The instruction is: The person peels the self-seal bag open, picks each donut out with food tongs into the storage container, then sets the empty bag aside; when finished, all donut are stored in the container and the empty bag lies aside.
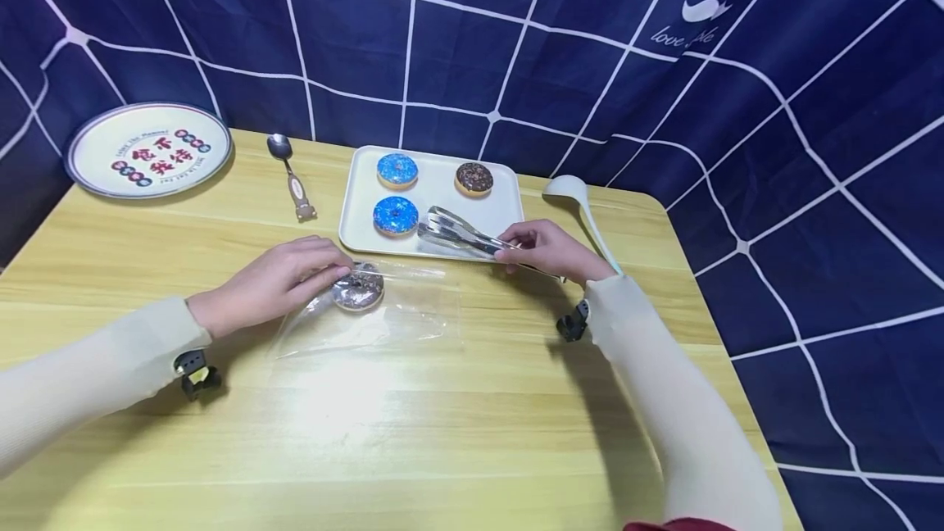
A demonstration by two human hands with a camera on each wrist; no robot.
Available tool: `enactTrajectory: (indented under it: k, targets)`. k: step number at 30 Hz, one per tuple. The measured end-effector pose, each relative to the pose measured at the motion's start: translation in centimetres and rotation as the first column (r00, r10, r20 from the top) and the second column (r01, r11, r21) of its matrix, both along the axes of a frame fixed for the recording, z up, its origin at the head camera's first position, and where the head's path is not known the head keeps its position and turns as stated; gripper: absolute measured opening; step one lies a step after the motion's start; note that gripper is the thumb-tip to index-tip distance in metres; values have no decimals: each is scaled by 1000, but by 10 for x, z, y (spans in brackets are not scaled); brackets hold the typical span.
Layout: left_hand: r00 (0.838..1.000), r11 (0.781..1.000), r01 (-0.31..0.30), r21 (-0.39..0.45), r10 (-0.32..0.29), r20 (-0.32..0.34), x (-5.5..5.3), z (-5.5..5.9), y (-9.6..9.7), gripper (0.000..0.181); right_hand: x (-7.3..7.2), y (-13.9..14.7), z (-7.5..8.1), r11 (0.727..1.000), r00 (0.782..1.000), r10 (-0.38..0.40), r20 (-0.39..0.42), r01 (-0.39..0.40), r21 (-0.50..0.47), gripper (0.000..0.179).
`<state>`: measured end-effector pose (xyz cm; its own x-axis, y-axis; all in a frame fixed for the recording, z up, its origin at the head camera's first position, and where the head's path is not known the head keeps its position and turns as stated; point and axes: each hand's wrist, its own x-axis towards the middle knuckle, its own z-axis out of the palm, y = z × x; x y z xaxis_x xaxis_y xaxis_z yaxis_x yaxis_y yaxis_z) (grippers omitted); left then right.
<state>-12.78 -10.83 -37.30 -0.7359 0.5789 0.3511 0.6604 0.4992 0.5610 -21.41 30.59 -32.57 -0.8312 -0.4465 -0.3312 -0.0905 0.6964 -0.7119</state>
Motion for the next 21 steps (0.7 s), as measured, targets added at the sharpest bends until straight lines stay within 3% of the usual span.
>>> enactTrajectory:
  k: [13, 21]
  targets:
    - [1000, 1000, 5, 16, -5, 0, -1, -1, 0, 15, 40, 60, 14, 999, 1000, -9, 17, 10, -31, 18]
    - [1000, 1000, -6, 24, 6, -5, -1, -4, 0, 16, 58, 60, 9, 994, 994, 87, 63, -83, -64, 15]
